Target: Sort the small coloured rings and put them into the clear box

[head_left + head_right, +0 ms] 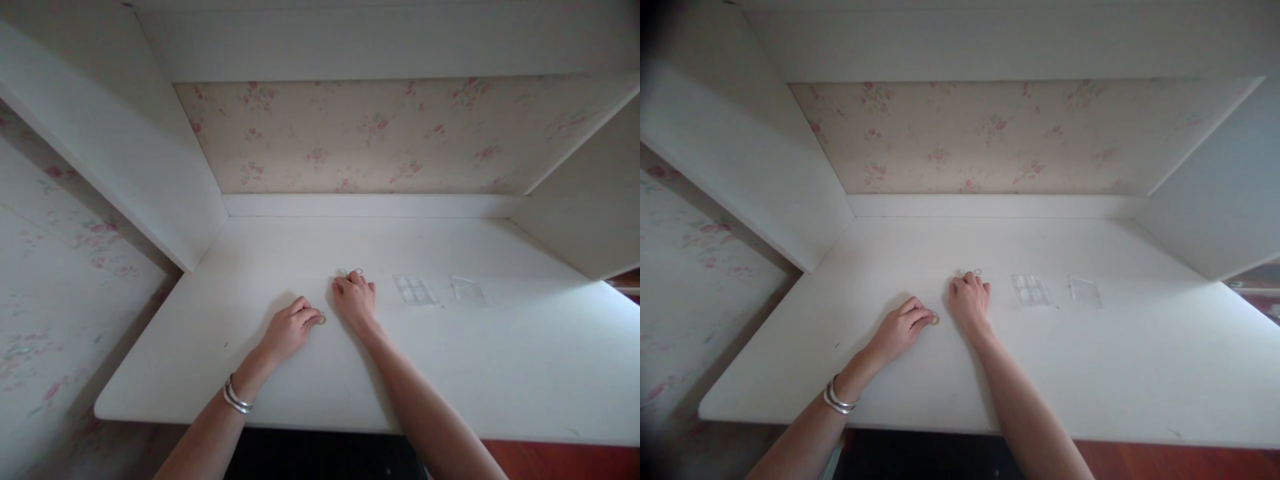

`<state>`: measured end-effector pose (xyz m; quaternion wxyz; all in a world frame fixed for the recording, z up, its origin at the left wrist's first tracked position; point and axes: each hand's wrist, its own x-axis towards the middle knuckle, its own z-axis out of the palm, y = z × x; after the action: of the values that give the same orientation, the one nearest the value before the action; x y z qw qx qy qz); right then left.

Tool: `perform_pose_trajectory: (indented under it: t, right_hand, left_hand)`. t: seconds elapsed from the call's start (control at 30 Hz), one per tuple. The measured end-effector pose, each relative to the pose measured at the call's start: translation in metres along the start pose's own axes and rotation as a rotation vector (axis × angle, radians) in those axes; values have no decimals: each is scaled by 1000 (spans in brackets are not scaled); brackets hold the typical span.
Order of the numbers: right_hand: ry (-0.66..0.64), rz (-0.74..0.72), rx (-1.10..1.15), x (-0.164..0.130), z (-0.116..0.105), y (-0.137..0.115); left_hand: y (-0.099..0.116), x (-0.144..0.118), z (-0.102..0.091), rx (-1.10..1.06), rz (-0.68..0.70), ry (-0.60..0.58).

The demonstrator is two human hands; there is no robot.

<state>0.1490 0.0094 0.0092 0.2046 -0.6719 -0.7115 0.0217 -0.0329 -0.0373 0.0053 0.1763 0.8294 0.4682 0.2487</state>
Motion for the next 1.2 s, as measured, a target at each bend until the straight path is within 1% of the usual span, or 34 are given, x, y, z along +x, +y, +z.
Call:
perform_pose_trajectory:
  t: [0.13, 0.33, 0.4, 0.47, 0.63, 0.87, 1.03, 1.1, 1.2]
  right_hand:
    - [-29, 6, -13, 4, 1, -1]
    - [-56, -35, -7, 4, 4, 1]
    - [-38, -60, 13, 3, 5, 2]
    - [6, -90, 55, 1, 5, 5]
    - [114, -118, 212, -12, 3, 15]
    - [136, -109, 347, -19, 1, 25]
    - [118, -240, 470, -22, 3, 19]
    - [76, -305, 518, -26, 2, 15]
    - [-28, -400, 547, -34, -4, 12]
  left_hand:
    - [-1, 3, -1, 32, 16, -56]
    - [-1, 3, -2, 77, 30, -101]
    - [-2, 3, -2, 77, 31, -102]
    - [-2, 3, -2, 72, 31, -101]
    - [2, 3, -3, 105, 43, -110]
    - [6, 4, -3, 172, 43, -98]
    - [6, 3, -4, 167, 60, -97]
    - [7, 3, -5, 149, 52, -95]
    - [6, 2, -8, 98, 28, -78]
